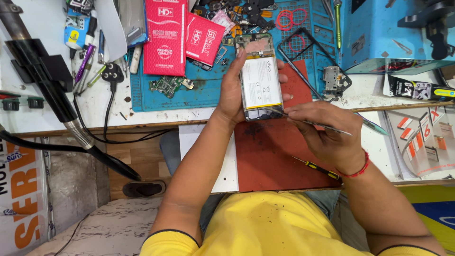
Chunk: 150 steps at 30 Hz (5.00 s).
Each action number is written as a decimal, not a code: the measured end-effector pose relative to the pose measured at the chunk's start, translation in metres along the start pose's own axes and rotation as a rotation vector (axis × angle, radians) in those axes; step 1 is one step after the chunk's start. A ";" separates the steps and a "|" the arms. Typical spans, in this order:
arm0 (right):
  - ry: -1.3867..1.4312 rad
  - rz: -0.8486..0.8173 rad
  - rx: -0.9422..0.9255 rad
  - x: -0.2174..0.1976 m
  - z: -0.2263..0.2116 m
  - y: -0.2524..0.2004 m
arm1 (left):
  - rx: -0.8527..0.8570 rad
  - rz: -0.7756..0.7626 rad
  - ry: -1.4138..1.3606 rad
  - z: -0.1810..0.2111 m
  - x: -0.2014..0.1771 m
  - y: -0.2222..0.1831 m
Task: The person uses a screwdriver to remove screws from the internal chassis of a mobile phone, pries open the rear case using a tool and their fingers, and removes the battery by disconnecting its cable and pulling it from the frame.
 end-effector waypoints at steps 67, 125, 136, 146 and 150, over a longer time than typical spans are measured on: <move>-0.124 -0.211 0.978 -0.072 0.112 -0.168 | 0.006 -0.049 0.084 -0.004 0.005 -0.004; -0.176 -0.052 -0.221 0.000 0.004 -0.016 | -0.187 0.210 0.013 -0.084 0.057 -0.074; 0.011 -0.072 -0.123 0.023 -0.002 -0.057 | 0.109 0.058 0.005 -0.066 0.070 -0.069; 0.042 -0.002 -0.062 0.028 0.005 -0.058 | 0.226 0.143 0.126 -0.070 0.052 -0.070; 0.043 0.100 -0.098 0.026 0.008 -0.067 | 0.277 0.134 0.064 -0.063 0.054 -0.069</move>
Point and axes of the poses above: each hand's wrist, its own y-axis towards the middle knuckle, its own x-axis out of the palm, z = x × y, the point moved 5 cm from there along y, towards the middle knuckle, and after that the axes turned 12 degrees about -z, right-handed, at the moved point
